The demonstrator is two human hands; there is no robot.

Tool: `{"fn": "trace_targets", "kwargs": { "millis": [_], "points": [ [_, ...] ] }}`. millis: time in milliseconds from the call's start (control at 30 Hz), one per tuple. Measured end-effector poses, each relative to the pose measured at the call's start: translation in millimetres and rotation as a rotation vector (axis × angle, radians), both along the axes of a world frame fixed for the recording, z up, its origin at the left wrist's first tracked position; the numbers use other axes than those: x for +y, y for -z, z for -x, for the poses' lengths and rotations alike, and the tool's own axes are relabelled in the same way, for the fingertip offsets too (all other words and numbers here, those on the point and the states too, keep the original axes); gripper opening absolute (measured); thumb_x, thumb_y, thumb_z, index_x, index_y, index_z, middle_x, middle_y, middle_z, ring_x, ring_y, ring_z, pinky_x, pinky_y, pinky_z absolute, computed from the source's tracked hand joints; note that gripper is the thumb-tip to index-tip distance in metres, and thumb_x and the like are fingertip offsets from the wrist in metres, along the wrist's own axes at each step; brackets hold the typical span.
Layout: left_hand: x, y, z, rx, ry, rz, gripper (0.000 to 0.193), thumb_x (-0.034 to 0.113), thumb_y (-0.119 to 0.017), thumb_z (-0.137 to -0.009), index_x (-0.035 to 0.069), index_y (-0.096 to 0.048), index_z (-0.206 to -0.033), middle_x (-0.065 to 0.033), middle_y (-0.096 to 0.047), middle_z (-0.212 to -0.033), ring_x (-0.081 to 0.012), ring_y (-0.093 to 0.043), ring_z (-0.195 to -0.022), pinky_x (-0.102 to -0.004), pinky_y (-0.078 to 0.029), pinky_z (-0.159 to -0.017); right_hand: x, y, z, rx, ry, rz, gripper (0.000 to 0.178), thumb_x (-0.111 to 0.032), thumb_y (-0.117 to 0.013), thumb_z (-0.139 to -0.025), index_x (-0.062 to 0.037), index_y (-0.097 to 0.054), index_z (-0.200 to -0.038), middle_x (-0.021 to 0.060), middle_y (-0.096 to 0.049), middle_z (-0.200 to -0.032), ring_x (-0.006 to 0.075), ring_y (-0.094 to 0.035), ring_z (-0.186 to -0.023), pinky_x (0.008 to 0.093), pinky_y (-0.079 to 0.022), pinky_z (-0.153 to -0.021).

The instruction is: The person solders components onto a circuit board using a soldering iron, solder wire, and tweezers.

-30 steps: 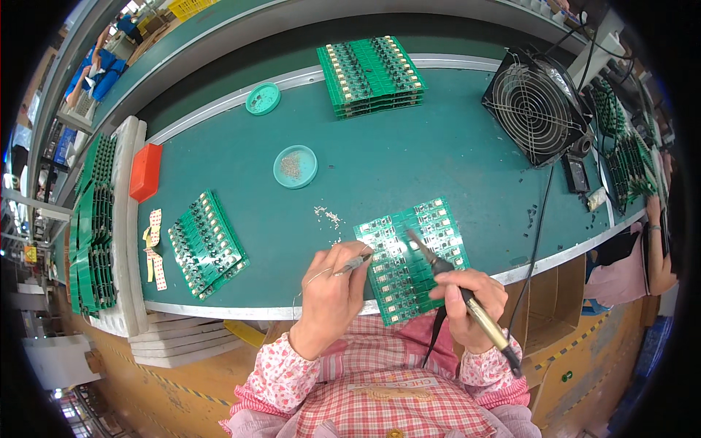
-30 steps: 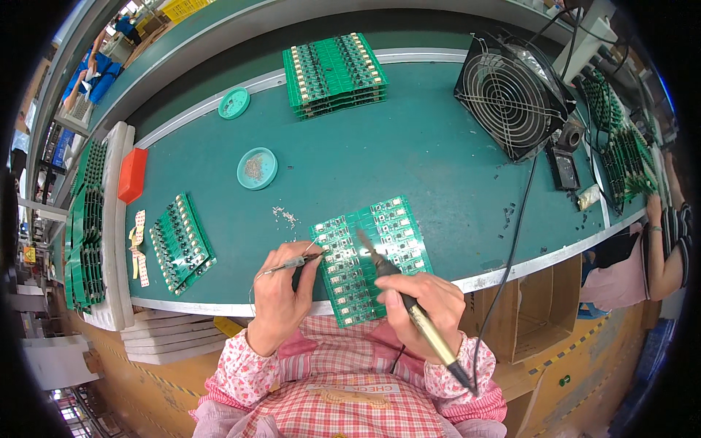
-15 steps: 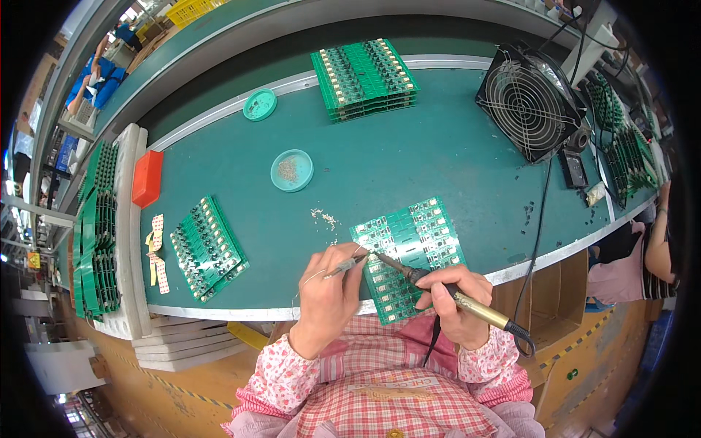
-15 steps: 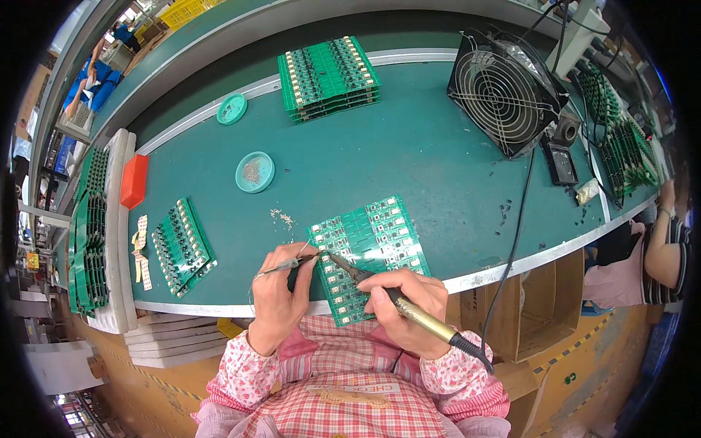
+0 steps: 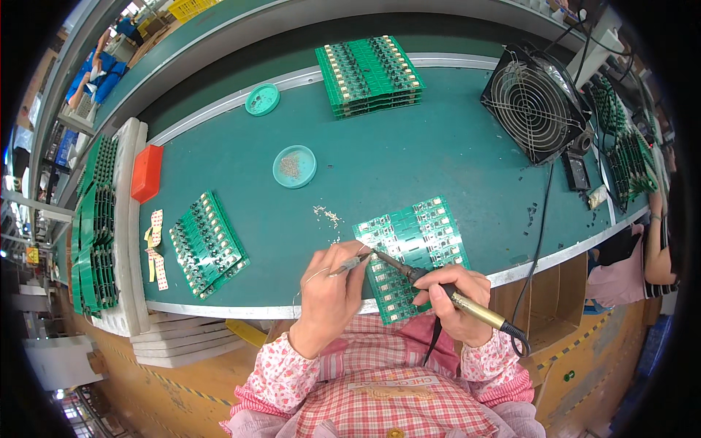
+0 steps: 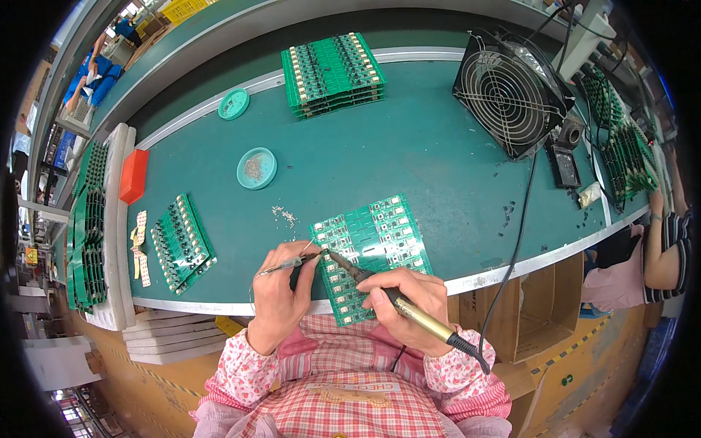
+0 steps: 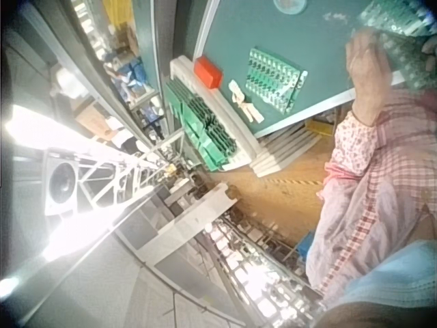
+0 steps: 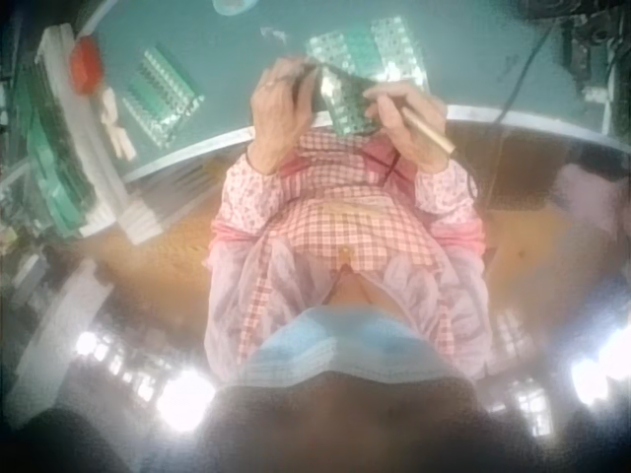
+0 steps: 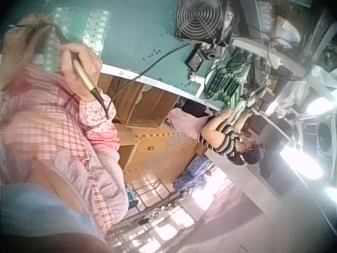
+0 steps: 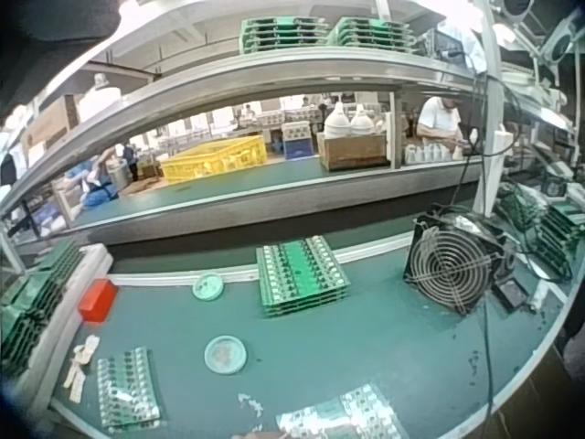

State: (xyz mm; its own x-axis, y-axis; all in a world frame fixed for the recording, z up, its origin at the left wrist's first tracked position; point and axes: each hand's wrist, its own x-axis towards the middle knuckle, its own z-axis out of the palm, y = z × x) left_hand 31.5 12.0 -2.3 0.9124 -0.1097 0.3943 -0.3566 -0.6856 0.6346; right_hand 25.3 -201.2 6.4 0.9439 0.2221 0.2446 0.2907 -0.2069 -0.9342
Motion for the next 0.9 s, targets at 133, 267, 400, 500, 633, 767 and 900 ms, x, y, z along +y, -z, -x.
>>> {"fn": "trace_targets", "kwargs": {
  "millis": [133, 267, 400, 500, 633, 767, 900],
  "points": [
    [0.6, 1.2, 0.2, 0.027, -0.001, -0.004, 0.021, -0.005, -0.068, -0.085, 0.003, -0.066, -0.104, -0.0119, -0.069, -0.101, -0.0319, -0.066, -0.087, -0.0383, -0.051, -0.077, -5.0, 2.2, -2.6, -0.058, -0.072, 0.025, 0.009, -0.01, -0.065, -0.092, -0.0027, -0.07, -0.094, 0.008, -0.073, -0.074, 0.018, -0.074, -0.066, 0.0283, -0.057, -0.06],
    [0.3, -2.0, 1.3, 0.024, -0.014, -0.012, 0.021, -0.004, -0.068, -0.085, 0.003, -0.066, -0.104, -0.012, -0.069, -0.101, -0.0321, -0.066, -0.087, -0.0383, -0.051, -0.077, -2.4, 2.4, -1.0, -0.019, -0.053, -0.017, 0.01, -0.01, -0.065, -0.092, -0.0024, -0.07, -0.094, 0.0082, -0.073, -0.074, 0.0182, -0.074, -0.067, 0.0284, -0.057, -0.061],
    [-1.3, -0.9, 0.5, 0.027, -0.01, -0.013, 0.02, -0.004, -0.068, -0.086, 0.003, -0.066, -0.104, -0.0122, -0.069, -0.1, -0.0322, -0.066, -0.088, -0.0384, -0.051, -0.077, -4.6, 1.6, 3.5, 0.01, 0.044, -0.097, 0.01, -0.009, -0.064, -0.091, -0.0015, -0.07, -0.094, 0.0086, -0.073, -0.075, 0.0178, -0.075, -0.068, 0.0282, -0.058, -0.061],
    [-0.6, -2.2, 1.0, 0.03, -0.009, -0.018, 0.019, -0.004, -0.067, -0.086, 0.003, -0.065, -0.104, -0.0122, -0.069, -0.1, -0.0322, -0.066, -0.088, -0.0384, -0.051, -0.078, -3.4, 2.4, 3.7, 0.042, 0.049, -0.116, 0.01, -0.009, -0.064, -0.091, -0.0011, -0.07, -0.093, 0.0091, -0.073, -0.076, 0.0173, -0.075, -0.068, 0.0277, -0.058, -0.061],
    [-1.3, -1.9, 1.2, 0.031, -0.012, -0.019, 0.019, -0.004, -0.067, -0.086, 0.003, -0.065, -0.103, -0.0121, -0.069, -0.1, -0.0322, -0.066, -0.088, -0.0383, -0.051, -0.078, -0.8, 1.0, 2.4, 0.039, 0.026, -0.089, 0.01, -0.008, -0.064, -0.091, -0.0008, -0.07, -0.093, 0.0096, -0.073, -0.075, 0.0168, -0.075, -0.069, 0.027, -0.058, -0.06],
    [-1.4, -0.7, 0.7, 0.023, -0.012, -0.015, 0.019, -0.004, -0.067, -0.086, 0.003, -0.065, -0.103, -0.0122, -0.069, -0.1, -0.0323, -0.066, -0.087, -0.0384, -0.051, -0.078, 0.2, -0.4, -0.3, 0.047, 0.003, -0.057, 0.009, -0.008, -0.064, -0.092, -0.001, -0.07, -0.093, 0.0095, -0.074, -0.076, 0.0169, -0.075, -0.069, 0.0273, -0.058, -0.061],
    [-0.7, -1.5, 1.0, 0.027, -0.015, -0.029, 0.019, -0.004, -0.067, -0.086, 0.003, -0.065, -0.104, -0.0122, -0.069, -0.1, -0.0322, -0.066, -0.087, -0.0384, -0.051, -0.077, -0.6, 1.3, -1.2, 0.017, -0.018, -0.044, 0.009, -0.008, -0.065, -0.092, -0.0013, -0.07, -0.094, 0.0087, -0.074, -0.076, 0.0168, -0.075, -0.069, 0.0274, -0.058, -0.061]
  ]
}}
